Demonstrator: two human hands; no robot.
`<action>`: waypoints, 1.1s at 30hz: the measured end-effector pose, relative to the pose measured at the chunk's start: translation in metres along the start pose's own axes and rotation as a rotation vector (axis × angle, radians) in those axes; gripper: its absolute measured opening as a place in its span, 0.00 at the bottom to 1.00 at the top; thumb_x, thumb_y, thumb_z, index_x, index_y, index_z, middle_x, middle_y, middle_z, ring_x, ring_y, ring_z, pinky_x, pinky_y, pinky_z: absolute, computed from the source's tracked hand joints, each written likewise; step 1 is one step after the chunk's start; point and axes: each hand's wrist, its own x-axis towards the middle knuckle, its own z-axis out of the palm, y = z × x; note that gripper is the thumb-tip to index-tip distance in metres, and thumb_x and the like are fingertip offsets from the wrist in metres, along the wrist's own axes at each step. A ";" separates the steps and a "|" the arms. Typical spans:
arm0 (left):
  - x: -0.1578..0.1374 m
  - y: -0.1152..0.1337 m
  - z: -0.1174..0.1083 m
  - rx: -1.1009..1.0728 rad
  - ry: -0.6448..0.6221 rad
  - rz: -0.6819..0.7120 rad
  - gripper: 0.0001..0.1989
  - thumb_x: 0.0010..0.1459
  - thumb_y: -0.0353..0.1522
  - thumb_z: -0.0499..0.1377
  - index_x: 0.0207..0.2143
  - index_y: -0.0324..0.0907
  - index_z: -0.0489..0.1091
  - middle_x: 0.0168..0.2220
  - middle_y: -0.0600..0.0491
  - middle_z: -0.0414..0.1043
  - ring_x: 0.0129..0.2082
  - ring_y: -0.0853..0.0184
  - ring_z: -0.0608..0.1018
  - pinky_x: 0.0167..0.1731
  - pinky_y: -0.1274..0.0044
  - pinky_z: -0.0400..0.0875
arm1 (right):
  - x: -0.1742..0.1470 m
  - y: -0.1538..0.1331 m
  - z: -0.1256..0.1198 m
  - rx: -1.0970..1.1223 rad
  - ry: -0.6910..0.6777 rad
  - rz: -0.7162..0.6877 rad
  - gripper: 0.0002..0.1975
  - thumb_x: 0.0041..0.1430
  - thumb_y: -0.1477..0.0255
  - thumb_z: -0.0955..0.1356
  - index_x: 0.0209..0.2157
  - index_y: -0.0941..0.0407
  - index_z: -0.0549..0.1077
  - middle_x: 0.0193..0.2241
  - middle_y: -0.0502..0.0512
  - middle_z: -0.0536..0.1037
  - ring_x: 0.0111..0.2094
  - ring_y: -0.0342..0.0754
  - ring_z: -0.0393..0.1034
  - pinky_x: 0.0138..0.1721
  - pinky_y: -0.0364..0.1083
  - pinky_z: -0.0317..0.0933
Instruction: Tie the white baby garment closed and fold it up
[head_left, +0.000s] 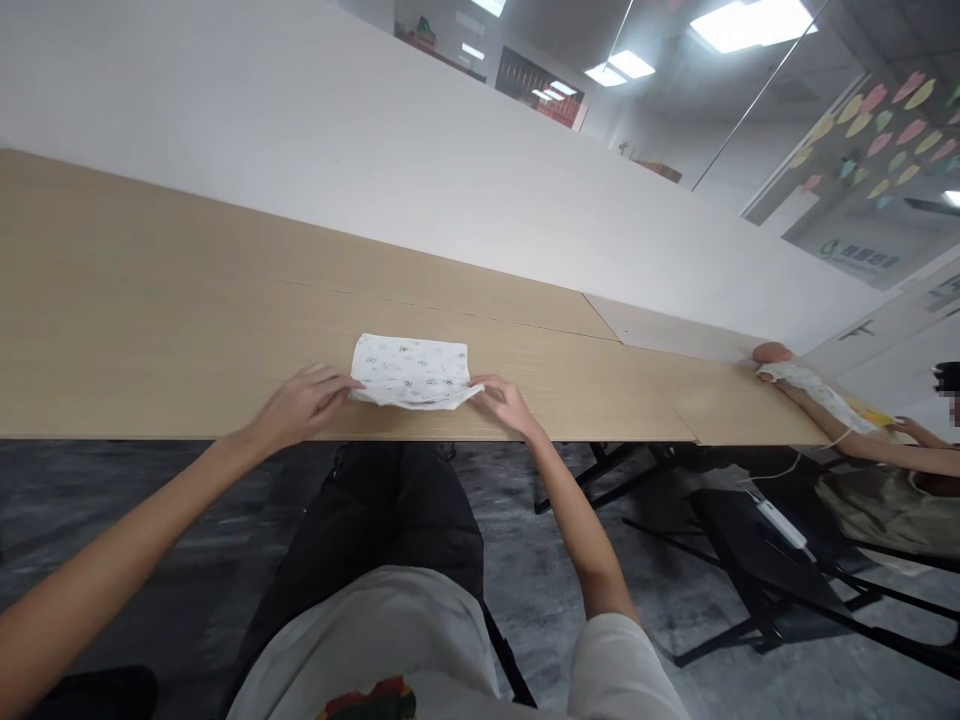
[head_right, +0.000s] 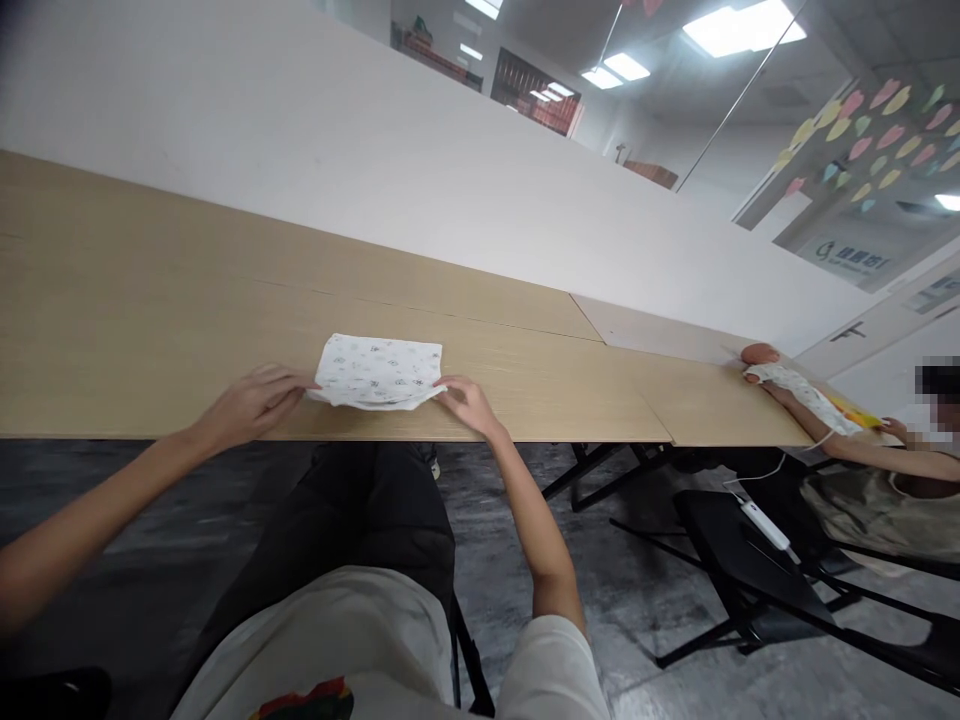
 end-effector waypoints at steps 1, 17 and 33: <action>0.010 0.000 -0.005 -0.030 0.025 -0.017 0.24 0.66 0.43 0.45 0.43 0.40 0.76 0.44 0.44 0.78 0.46 0.56 0.75 0.53 0.65 0.68 | 0.010 0.000 -0.002 0.067 0.036 0.053 0.10 0.64 0.69 0.67 0.38 0.56 0.80 0.43 0.57 0.81 0.47 0.49 0.74 0.52 0.48 0.64; 0.105 -0.084 0.060 -0.352 0.231 -0.772 0.20 0.52 0.38 0.58 0.45 0.38 0.76 0.44 0.45 0.79 0.47 0.56 0.78 0.49 0.71 0.71 | 0.129 0.055 0.047 -0.320 0.319 0.628 0.11 0.57 0.74 0.67 0.24 0.59 0.78 0.24 0.54 0.78 0.31 0.46 0.74 0.33 0.39 0.61; 0.085 -0.082 0.067 -0.334 0.298 -0.528 0.26 0.49 0.36 0.61 0.52 0.41 0.73 0.47 0.48 0.78 0.40 0.63 0.79 0.43 0.74 0.76 | 0.113 0.067 0.054 -0.142 0.424 0.461 0.11 0.62 0.71 0.69 0.43 0.59 0.82 0.43 0.61 0.83 0.45 0.51 0.79 0.46 0.42 0.68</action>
